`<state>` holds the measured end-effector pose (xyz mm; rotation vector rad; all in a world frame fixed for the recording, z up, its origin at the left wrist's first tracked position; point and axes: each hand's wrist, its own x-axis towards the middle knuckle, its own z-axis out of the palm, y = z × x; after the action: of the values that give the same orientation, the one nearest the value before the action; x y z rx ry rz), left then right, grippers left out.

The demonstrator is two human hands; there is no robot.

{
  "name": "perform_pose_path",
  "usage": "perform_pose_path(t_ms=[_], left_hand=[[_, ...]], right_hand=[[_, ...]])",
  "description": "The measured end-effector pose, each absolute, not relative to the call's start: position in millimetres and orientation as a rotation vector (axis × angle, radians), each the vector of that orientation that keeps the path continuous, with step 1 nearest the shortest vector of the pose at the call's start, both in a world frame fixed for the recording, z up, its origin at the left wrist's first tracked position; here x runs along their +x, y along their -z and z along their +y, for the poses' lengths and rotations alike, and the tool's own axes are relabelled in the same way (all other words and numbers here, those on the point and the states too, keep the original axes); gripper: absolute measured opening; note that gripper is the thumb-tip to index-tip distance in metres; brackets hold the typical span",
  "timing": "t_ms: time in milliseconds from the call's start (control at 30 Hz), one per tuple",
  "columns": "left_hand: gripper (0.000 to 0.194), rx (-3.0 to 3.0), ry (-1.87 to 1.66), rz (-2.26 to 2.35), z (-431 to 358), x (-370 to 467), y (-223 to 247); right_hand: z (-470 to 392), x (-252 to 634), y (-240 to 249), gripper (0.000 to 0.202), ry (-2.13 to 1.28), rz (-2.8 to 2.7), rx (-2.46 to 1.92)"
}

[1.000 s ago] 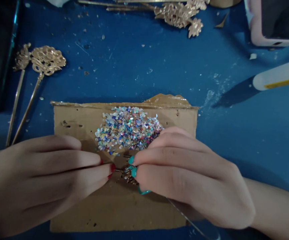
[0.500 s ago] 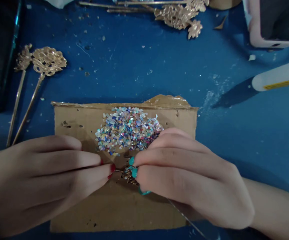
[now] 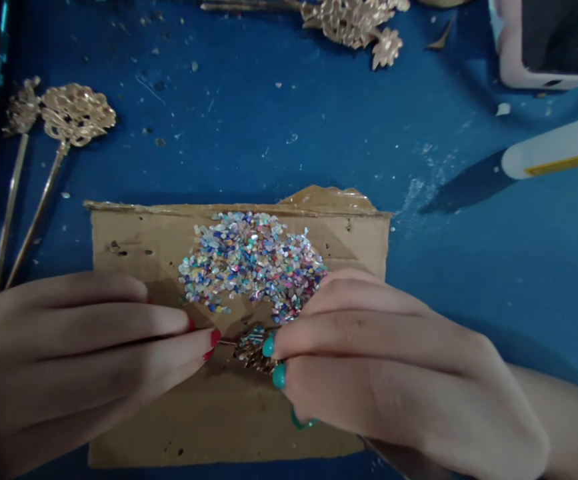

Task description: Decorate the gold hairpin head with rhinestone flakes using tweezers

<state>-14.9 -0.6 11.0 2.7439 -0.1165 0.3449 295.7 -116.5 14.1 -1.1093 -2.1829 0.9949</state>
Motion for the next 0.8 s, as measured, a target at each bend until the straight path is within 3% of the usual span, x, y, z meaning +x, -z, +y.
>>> perform_pose_path(t_ms=[100, 200, 333, 600, 800], left_hand=[[0.035, 2.735, -0.333, -0.119, -1, -15, -11], [0.033, 2.725, -0.317, -0.098, -2, -14, -11], [0.033, 2.713, -0.326, -0.089, -2, -13, -12], [0.031, 2.707, -0.320, -0.098, -2, -16, -12], [0.033, 2.724, -0.311, -0.099, -2, -15, -13]], right_hand=[[-121, 292, -15, 0.037, -1.157, -2.172, -1.102], [-121, 283, -17, 0.030, -1.068, -2.042, -1.279], [-115, 278, -21, 0.019, -1.062, -2.157, -1.120], [-118, 279, -20, 0.024, -1.059, -2.232, -1.131], [-117, 254, -19, 0.022, -0.933, -2.085, -1.394]])
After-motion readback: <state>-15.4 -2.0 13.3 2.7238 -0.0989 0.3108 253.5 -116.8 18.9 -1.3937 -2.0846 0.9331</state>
